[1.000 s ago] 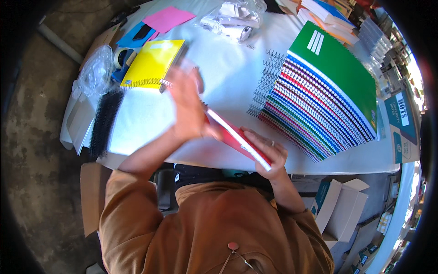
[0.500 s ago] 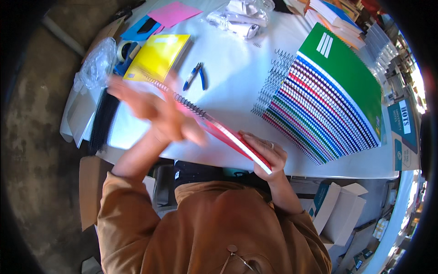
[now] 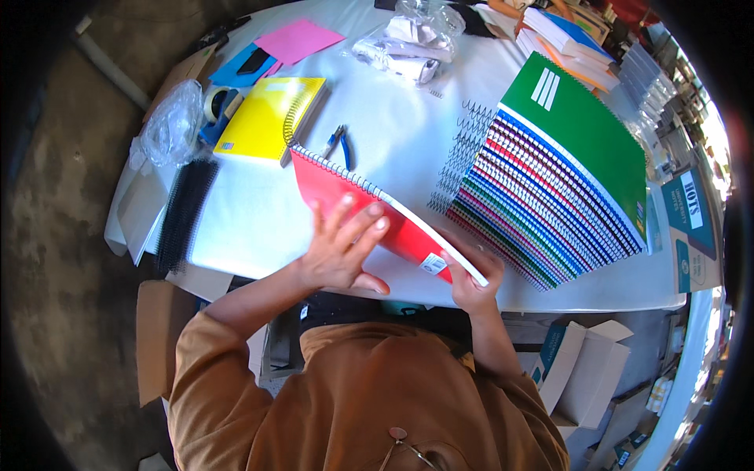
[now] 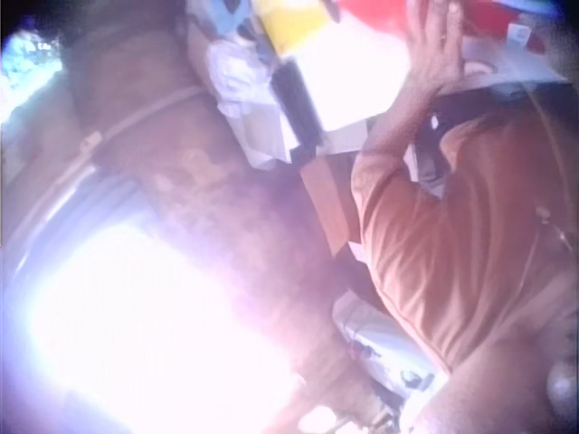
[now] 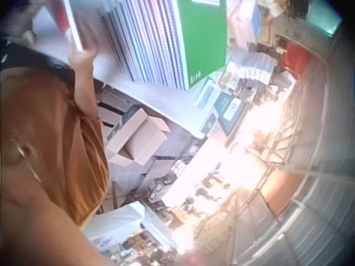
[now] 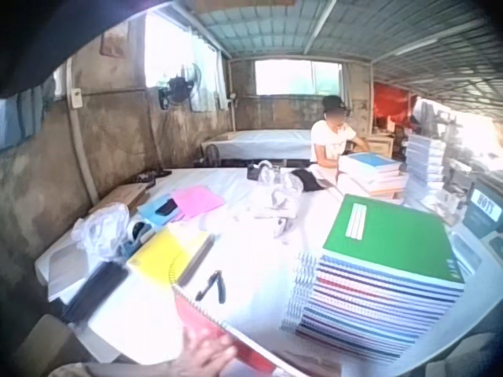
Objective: The person assembles spiral notebooks by picking up covers of different colors, threading the spiral binding through the holes by spinning it with their hands, and then stacking the completed notebooks on top of one another.
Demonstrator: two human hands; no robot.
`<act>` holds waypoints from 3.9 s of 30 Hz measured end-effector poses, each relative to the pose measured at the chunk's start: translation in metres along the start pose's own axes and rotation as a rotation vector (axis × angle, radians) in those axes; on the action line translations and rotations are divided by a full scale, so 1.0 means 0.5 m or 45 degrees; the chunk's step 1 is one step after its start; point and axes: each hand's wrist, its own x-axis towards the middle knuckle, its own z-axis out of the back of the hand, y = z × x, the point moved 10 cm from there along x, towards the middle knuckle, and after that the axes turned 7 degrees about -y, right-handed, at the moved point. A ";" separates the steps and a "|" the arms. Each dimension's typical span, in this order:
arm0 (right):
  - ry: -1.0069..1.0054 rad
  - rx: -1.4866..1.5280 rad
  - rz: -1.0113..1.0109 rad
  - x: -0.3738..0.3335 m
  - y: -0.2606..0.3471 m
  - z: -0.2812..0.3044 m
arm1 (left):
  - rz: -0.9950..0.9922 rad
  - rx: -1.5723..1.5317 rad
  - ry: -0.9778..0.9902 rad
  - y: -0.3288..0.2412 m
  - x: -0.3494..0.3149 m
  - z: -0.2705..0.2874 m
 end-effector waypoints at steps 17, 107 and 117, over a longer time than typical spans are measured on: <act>0.044 0.130 -0.183 -0.003 -0.019 -0.003 | -0.017 -0.066 -0.330 0.046 0.175 0.021; 0.032 0.005 0.220 0.004 0.032 -0.045 | 0.063 -0.327 0.072 -0.041 -0.081 -0.015; -0.020 0.038 0.192 -0.003 0.018 -0.034 | -0.271 -0.298 0.054 -0.093 0.009 0.017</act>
